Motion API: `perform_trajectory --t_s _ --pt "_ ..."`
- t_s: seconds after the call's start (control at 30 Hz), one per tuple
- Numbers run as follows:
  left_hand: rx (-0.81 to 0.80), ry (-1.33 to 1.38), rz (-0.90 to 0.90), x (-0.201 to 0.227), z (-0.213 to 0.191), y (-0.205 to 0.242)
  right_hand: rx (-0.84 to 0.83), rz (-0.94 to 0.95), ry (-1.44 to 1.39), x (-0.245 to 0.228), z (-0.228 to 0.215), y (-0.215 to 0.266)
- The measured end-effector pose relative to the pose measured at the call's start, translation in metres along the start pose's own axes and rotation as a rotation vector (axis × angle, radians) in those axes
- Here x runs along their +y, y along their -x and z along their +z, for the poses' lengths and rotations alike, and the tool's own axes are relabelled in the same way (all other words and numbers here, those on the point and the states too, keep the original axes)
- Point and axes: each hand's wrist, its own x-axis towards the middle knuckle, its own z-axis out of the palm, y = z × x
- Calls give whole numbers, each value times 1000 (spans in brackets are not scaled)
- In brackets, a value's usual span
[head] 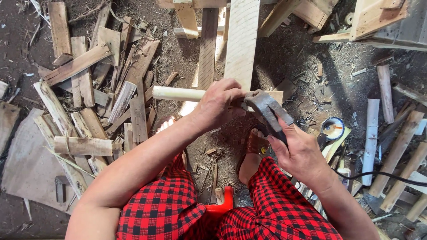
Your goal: The person sits on a low stool and assembles a small wooden stool frame, fitting a wooden crossbar against the leg joint, positioning it by hand, and driving nails into the joint using a claw hammer. They reposition the wood piece and hammer repeatedly to secure the joint.
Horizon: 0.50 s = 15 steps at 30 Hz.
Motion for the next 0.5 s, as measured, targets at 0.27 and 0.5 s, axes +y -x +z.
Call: perform_trajectory --t_s 0.27,0.5 --pt "-25 -10 -37 8 -8 -3 49 11 -25 -12 0 9" --pt "-25 2 -21 11 -11 -5 4 55 -163 1 -6 11"
